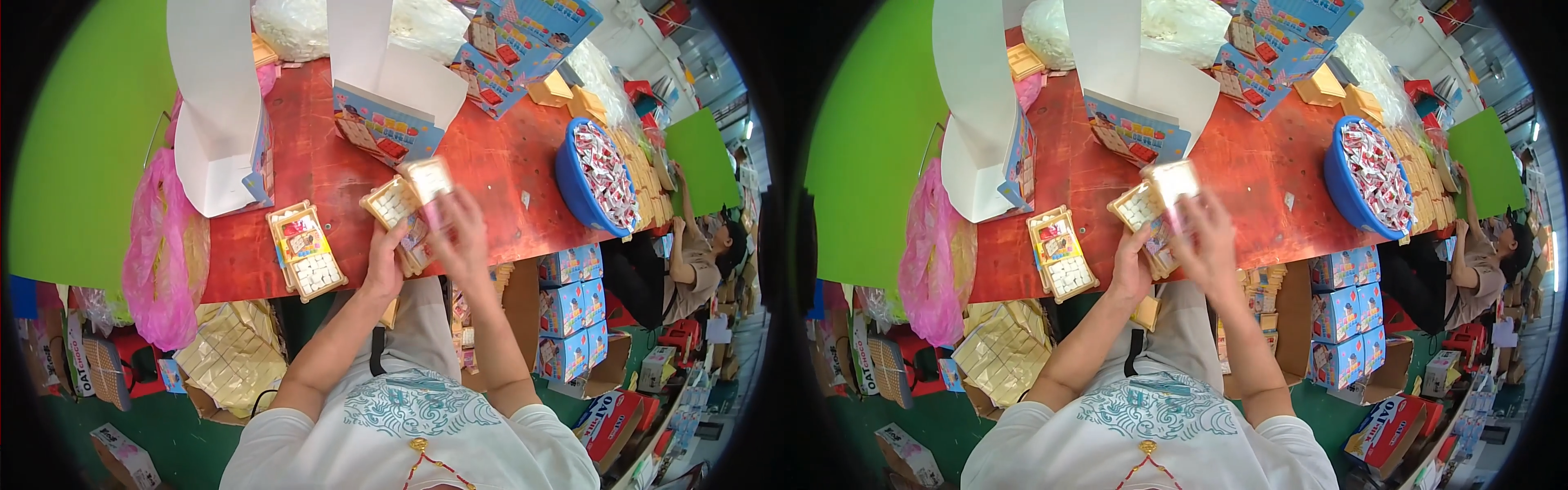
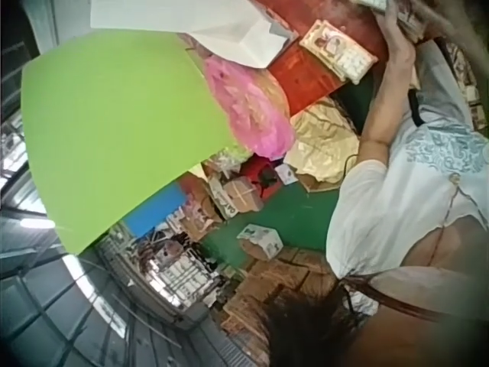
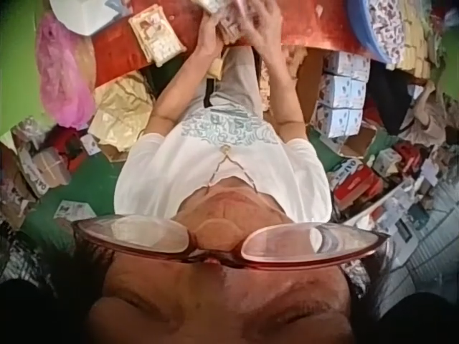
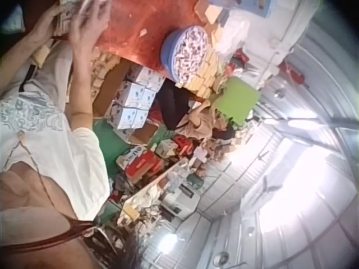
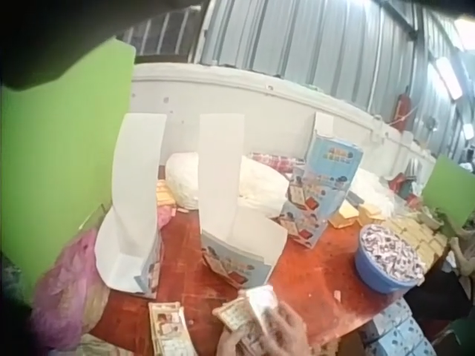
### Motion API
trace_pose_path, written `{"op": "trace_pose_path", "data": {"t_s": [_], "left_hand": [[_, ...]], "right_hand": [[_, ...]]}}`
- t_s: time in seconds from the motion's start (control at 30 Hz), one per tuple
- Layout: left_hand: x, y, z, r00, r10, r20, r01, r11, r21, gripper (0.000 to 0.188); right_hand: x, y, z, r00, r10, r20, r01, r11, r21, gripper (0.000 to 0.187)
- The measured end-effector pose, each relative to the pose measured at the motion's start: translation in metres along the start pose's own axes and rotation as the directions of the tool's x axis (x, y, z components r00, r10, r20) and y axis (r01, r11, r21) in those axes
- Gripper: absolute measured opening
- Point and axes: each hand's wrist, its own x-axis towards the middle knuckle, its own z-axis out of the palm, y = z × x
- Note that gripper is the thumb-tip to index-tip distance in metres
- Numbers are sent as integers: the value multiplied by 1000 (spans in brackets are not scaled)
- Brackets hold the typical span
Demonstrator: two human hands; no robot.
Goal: Packing individual snack packets into cardboard display boxes.
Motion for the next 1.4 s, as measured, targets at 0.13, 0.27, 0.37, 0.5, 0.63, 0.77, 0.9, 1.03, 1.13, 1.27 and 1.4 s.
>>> {"op": "trace_pose_path", "data": {"t_s": [0.13, 0.27, 0.37, 0.5, 0.63, 0.77, 0.9, 1.03, 1.13, 1.27, 1.4], "left_hand": [[-7, -1, 1, 994, -96, 53, 103, 982, -157, 48], [-10, 3, -14, 998, -52, 46, 56, 994, -94, 42], [-21, 16, -13, 996, -7, 93, 11, 999, -42, 53], [-51, 34, -5, 995, -30, 95, 42, 991, -128, 59], [-97, 70, -14, 1000, -13, 19, 16, 991, -135, 68], [-129, 108, -57, 979, 165, -120, -166, 986, 3, 70], [-124, 130, -103, 955, 201, -220, -193, 980, 57, 66], [-119, 132, -122, 965, 69, -252, -78, 997, -26, 63], [-117, 134, -120, 979, 67, -195, -77, 996, -47, 65], [-122, 133, -122, 986, 99, -132, -103, 994, -22, 72], [-129, 133, -108, 988, 144, -52, -146, 989, -26, 78]], "right_hand": [[-15, -31, 11, 986, -56, 156, 82, 983, -167, 56], [-21, -34, 8, 964, -146, 223, 168, 982, -82, 58], [-18, -38, -1, 951, 142, 276, -284, 756, 590, 56], [-8, -41, -2, 903, 319, 288, -410, 437, 800, 48], [4, -39, 8, 885, 363, 292, -421, 354, 835, 41], [-2, -34, 68, 907, 202, 369, -312, 911, 269, 39], [7, -82, 98, 909, 90, 406, -106, 994, 15, 39], [5, -93, 114, 894, 108, 434, -115, 993, -11, 33], [-8, -80, 126, 903, 193, 384, -334, 878, 342, 29], [-14, -101, 112, 799, 203, 566, -586, 472, 658, 28], [-25, -123, 89, 867, 188, 462, -498, 347, 794, 34]]}}
